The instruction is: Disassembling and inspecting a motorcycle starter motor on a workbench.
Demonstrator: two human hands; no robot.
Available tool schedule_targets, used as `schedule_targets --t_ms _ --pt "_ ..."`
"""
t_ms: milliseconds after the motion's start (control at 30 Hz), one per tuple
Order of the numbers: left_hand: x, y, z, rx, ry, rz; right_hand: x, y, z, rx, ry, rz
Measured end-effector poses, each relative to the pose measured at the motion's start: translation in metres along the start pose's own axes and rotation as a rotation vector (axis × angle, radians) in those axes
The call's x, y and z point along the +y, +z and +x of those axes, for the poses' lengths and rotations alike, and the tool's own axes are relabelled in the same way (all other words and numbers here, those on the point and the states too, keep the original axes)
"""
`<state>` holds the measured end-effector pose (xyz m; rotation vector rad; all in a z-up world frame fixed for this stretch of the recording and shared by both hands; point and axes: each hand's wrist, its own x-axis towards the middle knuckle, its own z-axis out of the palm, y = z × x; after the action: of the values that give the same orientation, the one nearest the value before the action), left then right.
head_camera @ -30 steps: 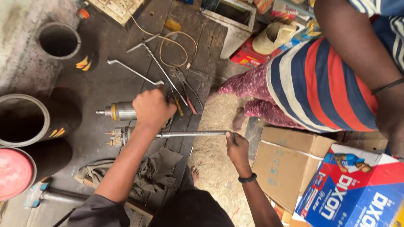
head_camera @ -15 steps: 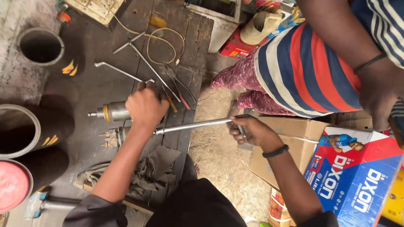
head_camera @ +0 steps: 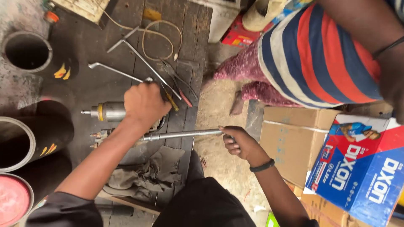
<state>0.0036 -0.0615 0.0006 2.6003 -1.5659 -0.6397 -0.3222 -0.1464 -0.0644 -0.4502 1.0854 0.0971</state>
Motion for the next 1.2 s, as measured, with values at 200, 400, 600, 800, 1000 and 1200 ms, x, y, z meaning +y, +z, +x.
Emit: schedule_targets --t_ms 200,400,600,800,1000,1200 --pt "0.002 -0.006 0.017 0.045 -0.066 0.054 0.015 0.008 0.018 0.262 -0.184 -0.21" --pt "0.002 0.001 0.016 0.115 -0.114 0.018 0.019 0.027 0.015 0.579 -0.341 -0.32" --pt "-0.002 0.01 0.014 0.096 -0.153 -0.012 0.033 0.016 0.03 0.596 -0.326 -0.359" --pt "-0.004 0.018 0.01 0.154 -0.155 -0.067 0.042 0.017 0.035 0.656 -0.345 -0.382" --pt "-0.009 0.028 0.014 0.232 -0.131 -0.044 0.043 0.02 0.035 0.728 -0.479 -0.628" --pt "-0.015 0.024 0.023 0.357 -0.019 -0.045 0.053 0.025 0.042 0.75 -0.637 -0.58"
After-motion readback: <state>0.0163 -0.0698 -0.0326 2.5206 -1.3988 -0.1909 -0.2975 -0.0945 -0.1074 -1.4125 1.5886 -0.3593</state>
